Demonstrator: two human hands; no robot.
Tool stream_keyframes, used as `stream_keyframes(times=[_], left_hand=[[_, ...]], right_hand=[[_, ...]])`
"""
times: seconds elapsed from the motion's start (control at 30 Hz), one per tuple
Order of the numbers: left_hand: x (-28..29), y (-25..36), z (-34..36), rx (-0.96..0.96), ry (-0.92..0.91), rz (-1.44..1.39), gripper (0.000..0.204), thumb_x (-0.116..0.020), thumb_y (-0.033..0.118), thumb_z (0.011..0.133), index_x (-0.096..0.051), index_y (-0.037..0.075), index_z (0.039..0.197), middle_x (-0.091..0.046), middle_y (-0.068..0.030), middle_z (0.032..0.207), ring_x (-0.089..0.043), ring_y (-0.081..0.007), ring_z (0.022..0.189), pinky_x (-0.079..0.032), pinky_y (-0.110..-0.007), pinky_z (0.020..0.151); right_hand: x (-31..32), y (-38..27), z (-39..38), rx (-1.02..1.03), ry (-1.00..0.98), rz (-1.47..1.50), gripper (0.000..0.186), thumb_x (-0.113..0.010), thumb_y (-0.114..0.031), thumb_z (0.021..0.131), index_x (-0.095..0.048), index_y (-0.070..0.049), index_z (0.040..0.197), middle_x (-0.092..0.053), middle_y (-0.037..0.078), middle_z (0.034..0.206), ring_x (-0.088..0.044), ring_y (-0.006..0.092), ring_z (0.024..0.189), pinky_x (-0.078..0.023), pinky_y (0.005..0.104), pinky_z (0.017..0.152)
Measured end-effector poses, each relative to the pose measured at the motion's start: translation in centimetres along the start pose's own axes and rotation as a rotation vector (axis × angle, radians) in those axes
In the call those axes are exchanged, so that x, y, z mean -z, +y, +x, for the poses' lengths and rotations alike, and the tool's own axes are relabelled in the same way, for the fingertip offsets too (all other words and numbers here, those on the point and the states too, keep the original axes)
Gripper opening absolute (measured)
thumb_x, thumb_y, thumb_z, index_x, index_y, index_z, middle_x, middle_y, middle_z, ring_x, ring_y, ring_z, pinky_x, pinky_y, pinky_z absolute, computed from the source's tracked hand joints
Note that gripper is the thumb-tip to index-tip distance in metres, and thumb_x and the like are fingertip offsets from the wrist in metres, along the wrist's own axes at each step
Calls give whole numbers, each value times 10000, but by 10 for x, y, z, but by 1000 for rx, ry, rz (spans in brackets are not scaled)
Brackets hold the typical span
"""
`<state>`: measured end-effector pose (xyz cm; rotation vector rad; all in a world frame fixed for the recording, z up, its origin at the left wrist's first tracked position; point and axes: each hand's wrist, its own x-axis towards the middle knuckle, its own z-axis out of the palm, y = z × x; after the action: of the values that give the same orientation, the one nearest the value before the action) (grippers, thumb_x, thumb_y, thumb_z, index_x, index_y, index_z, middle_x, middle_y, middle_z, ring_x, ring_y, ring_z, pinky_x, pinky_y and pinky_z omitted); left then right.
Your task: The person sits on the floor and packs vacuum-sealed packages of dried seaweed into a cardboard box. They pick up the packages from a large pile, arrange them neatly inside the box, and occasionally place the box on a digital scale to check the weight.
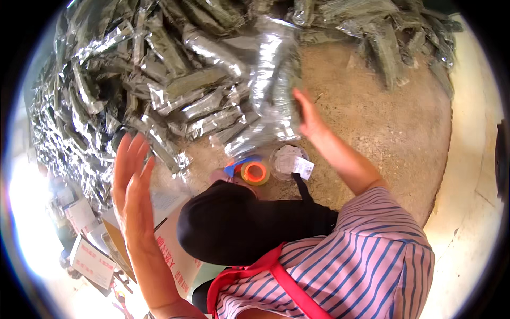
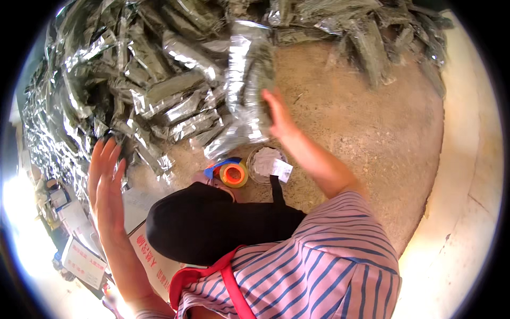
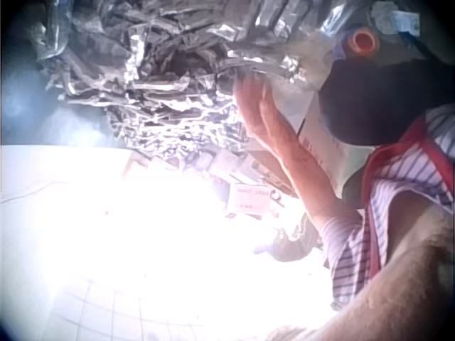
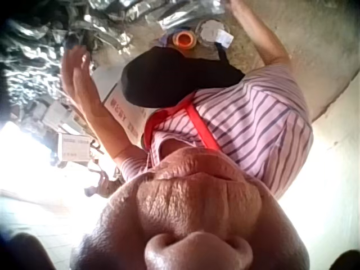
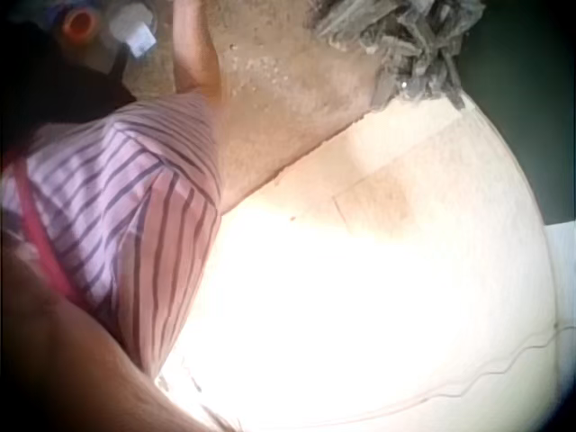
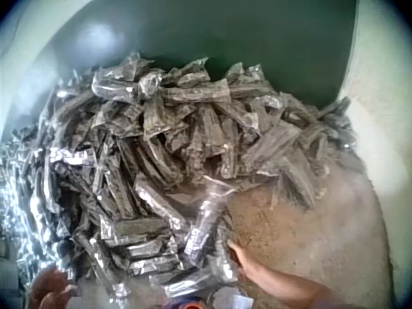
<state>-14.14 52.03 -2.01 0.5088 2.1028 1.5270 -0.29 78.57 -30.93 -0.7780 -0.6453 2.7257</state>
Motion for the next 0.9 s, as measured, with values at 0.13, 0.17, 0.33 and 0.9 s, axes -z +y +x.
stream_keyframes(times=[0.13, 0.17, 0.33, 0.9], left_hand=[[-56, -36, 47, 311, -205, -357, 786, -631, 465, 803, -284, 101, 1407, -411, -125, 1341, -352, -322, 1241, -265, -502, 1025], [-65, -22, 48, 267, -56, -343, 739, -671, 406, 779, -350, 74, 1356, -442, -111, 1306, -362, -292, 1239, -274, -480, 1025], [23, 3, 37, 26, 215, -653, 379, -486, 284, 922, -499, 22, 1195, -569, -104, 1143, -556, -263, 1021, -451, -438, 884], [150, -50, -159, 129, 842, -409, 539, -475, 377, 916, -395, 50, 1336, -501, -103, 1278, -490, -235, 1162, -394, -381, 987]], right_hand=[[-134, -26, -51, -47, -451, -189, 621, -459, -459, 908, -353, -25, 1339, -300, 130, 1422, -237, 241, 1337, -212, 436, 1092], [-137, -56, -40, 68, -488, -535, 628, -468, -446, 903, -328, -30, 1352, -297, 137, 1424, -233, 247, 1343, -226, 440, 1085], [81, -196, 58, 781, 750, -1866, 748, -598, -401, 811, -260, -55, 1382, -311, 134, 1416, -258, 273, 1331, -281, 464, 1043], [82, -48, 49, 487, 327, -1354, 691, -620, -295, 786, -334, -45, 1363, -474, 162, 1306, -466, 287, 1182, -371, 390, 975]])
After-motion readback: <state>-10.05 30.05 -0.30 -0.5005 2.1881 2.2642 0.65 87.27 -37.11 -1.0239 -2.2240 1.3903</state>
